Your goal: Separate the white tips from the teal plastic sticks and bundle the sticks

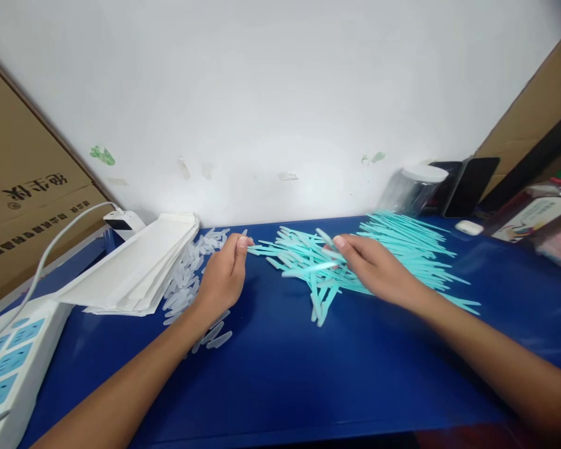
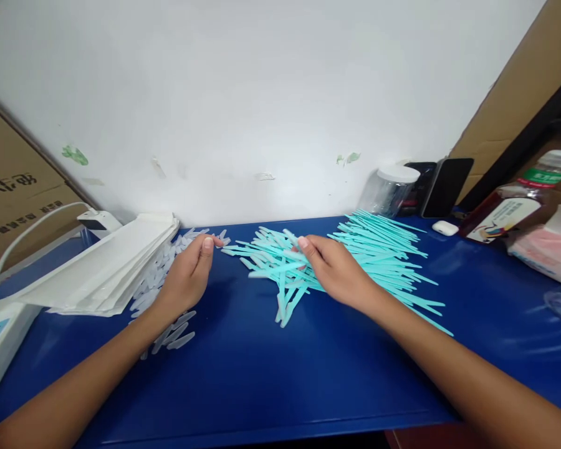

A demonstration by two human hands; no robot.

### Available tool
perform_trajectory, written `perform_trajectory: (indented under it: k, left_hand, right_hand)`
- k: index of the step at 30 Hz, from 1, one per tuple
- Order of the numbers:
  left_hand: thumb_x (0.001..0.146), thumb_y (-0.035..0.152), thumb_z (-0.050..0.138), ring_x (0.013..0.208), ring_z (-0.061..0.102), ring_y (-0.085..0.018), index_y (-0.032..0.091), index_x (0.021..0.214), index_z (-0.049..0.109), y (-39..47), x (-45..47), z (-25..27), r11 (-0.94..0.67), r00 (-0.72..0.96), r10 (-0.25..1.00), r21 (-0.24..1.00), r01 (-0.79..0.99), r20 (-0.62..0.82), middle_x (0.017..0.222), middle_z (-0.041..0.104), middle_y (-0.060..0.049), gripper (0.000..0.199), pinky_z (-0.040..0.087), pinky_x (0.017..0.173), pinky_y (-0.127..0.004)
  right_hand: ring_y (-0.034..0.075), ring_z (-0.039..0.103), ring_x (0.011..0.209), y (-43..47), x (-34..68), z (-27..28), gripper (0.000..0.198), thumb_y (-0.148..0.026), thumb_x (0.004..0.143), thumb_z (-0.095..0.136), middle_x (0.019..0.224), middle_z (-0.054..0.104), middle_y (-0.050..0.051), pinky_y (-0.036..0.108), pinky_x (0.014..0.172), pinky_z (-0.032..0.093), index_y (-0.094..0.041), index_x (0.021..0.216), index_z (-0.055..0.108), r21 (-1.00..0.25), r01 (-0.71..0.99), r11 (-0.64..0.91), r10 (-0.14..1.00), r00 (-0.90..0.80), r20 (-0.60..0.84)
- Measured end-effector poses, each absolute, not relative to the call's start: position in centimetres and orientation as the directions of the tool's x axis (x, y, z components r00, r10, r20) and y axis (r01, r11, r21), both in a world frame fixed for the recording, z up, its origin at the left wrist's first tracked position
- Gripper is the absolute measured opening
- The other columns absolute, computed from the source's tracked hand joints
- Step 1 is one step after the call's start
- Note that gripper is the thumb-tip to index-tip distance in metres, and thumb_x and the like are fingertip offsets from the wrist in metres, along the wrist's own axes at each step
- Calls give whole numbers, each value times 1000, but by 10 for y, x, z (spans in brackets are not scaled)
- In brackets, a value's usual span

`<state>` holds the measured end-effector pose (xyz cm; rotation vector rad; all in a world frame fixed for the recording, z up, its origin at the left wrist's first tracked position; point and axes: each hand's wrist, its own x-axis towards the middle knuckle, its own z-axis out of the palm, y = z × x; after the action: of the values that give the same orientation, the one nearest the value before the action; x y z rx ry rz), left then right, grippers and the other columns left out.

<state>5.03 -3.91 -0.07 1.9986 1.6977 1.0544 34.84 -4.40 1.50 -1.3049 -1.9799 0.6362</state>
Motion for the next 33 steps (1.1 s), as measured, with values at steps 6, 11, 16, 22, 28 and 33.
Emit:
perform_trajectory:
  k: [6, 11, 16, 22, 28, 33]
  left_hand:
    - [115, 43, 26, 80, 72, -30, 23, 114, 62, -27, 34, -1, -166, 99, 971, 317, 934, 217, 84, 74, -7, 41, 45, 73, -35]
    - [114, 41, 31, 78, 72, -30, 22, 104, 63, -23, 30, -5, -178, 123, 973, 292, 940, 198, 79, 72, -8, 39, 41, 69, -34]
    - [114, 43, 34, 71, 67, -27, 24, 93, 61, -31, 38, -3, -230, 166, 965, 355, 906, 203, 73, 67, -4, 40, 34, 64, -33]
    - [113, 48, 34, 58, 53, -21, 24, 91, 62, -43, 49, 1, -267, 179, 957, 452, 851, 228, 60, 50, 3, 43, 32, 63, -32]
    - [106, 72, 31, 45, 20, -11, 21, 104, 64, -52, 61, 10, 105, 259, 952, 969, 224, -163, 61, 35, 7, 60, 19, 43, -24]
    - [101, 84, 17, 41, 9, -6, 24, 121, 55, -72, 77, 12, 402, 648, 711, 914, -58, -272, 64, 47, 7, 74, 8, 36, -19]
  right_hand:
    - [24, 61, 74, 9, 339, 12, 44, -47, 111, 35, 83, 69, 8, 33, 65, 39, -19, 92, 62, -596, 734, 326, 941, -195, 276]
    - [22, 61, 72, 27, 326, 7, 30, -34, 106, 50, 82, 74, 7, 32, 66, 35, -19, 88, 68, -494, 791, 361, 932, -282, 229]
    - [22, 60, 68, 21, 323, 10, 37, -37, 108, 48, 76, 72, 6, 33, 65, 33, -19, 84, 71, -432, 808, 401, 915, -334, 227]
    - [23, 66, 78, 2, 345, 25, 40, -46, 109, 50, 91, 79, 8, 33, 69, 42, -19, 95, 77, -451, 776, 441, 896, -350, 273]
    - [17, 63, 63, -22, 364, 24, 30, -45, 104, 64, 79, 76, 4, 30, 59, 45, -20, 98, 80, -522, 667, 532, 844, -466, 265]
    - [12, 58, 62, -59, 327, 10, 24, -35, 106, 66, 95, 75, 3, 28, 61, 46, -23, 125, 75, -505, 475, 721, 690, -561, 457]
